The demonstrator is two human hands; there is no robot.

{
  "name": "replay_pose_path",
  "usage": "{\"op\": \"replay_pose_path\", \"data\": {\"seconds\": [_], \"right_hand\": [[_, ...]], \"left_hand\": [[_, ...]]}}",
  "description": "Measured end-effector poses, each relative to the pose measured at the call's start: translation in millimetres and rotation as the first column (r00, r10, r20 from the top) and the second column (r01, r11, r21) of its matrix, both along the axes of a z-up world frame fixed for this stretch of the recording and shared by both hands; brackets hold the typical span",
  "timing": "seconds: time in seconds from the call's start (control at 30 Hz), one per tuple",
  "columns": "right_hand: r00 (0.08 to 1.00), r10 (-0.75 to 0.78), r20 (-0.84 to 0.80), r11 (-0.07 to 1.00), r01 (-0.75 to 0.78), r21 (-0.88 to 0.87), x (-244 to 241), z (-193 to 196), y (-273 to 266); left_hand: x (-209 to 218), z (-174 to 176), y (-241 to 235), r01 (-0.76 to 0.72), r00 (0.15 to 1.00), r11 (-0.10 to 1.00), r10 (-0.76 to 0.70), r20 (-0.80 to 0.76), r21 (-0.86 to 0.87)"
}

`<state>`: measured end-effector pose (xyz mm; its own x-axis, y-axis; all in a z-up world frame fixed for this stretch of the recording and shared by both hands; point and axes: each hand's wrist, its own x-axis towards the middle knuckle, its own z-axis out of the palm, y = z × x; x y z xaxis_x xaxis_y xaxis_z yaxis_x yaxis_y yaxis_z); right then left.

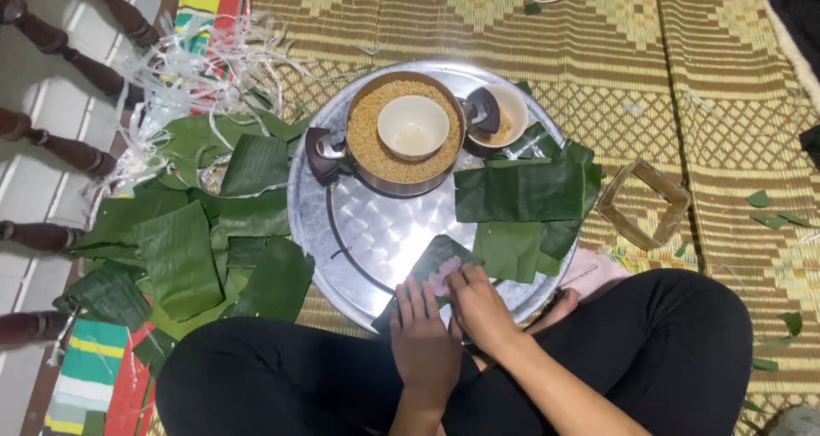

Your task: A person is preparing food by placing small portions of pink filling onto banana leaves and stacking them on a large metal tray while sitting on the floor.

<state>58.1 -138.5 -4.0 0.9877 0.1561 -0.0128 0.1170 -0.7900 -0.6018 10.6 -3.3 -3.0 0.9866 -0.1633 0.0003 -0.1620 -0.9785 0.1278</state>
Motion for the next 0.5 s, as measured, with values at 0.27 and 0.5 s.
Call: {"op": "replay_pose_path", "data": {"seconds": [0.27, 0.5], "right_hand": [[0.952, -0.25, 0.176, 0.965, 0.259, -0.031, 46.1, 3.0, -5.6], [0.999, -0.024, 0.022, 0.998, 0.023, 0.061, 29.2, 13.8, 16.9]], "left_hand": [[2.7, 0.7, 2.1, -0.003, 0.999, 1.0, 0.004, 0.035, -0.023], [2.5, -3.6, 1.9, -0.003, 1.0, 0.999, 0.003, 0.001, 0.034]]}}
